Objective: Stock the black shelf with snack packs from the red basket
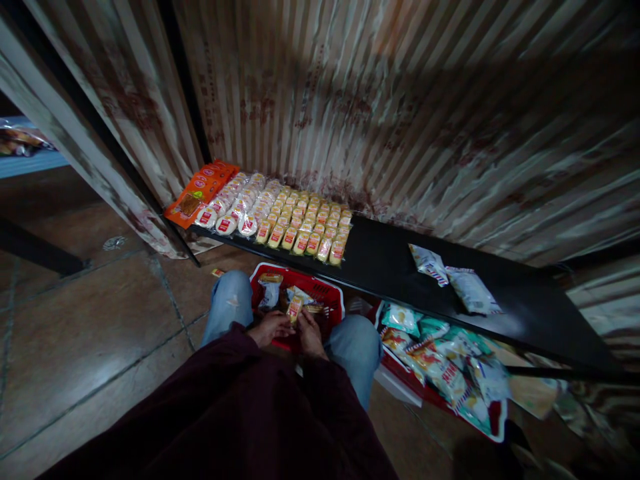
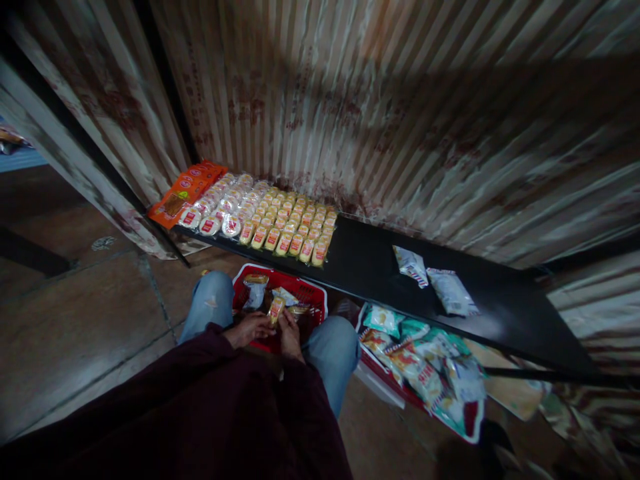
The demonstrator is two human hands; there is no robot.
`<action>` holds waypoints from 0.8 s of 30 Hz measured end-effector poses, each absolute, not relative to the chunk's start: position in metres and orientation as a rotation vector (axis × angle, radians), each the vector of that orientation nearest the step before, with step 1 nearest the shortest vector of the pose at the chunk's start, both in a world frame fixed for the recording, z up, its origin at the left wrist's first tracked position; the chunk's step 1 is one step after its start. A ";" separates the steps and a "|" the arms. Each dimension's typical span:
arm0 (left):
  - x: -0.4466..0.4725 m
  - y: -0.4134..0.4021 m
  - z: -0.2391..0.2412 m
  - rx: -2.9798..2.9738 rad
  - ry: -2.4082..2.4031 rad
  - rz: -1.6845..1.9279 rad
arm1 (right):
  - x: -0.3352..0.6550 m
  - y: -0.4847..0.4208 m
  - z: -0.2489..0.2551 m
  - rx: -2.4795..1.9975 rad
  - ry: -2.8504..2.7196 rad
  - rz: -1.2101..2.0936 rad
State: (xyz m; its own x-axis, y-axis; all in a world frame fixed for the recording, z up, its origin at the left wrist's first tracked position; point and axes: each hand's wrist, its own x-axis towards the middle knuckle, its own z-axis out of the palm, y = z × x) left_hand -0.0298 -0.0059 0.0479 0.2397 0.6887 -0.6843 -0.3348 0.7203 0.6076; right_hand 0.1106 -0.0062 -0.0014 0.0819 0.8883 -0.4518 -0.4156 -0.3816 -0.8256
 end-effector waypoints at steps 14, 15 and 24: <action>-0.011 0.003 0.045 0.512 1.380 0.895 | 0.103 -0.005 0.007 -1.269 -0.409 1.520; -0.012 0.003 0.046 0.518 1.375 0.896 | 0.103 -0.005 0.006 -1.273 -0.419 1.512; -0.025 -0.004 0.044 0.491 1.171 0.829 | 0.104 -0.007 0.001 -1.320 -0.515 1.445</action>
State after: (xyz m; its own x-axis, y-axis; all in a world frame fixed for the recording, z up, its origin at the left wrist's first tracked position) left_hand -0.0253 -0.0040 0.0445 0.1541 0.7822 -0.6037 -0.3094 0.6185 0.7223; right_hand 0.1037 -0.0066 0.0009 0.1742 0.8805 -0.4409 -0.4037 -0.3445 -0.8476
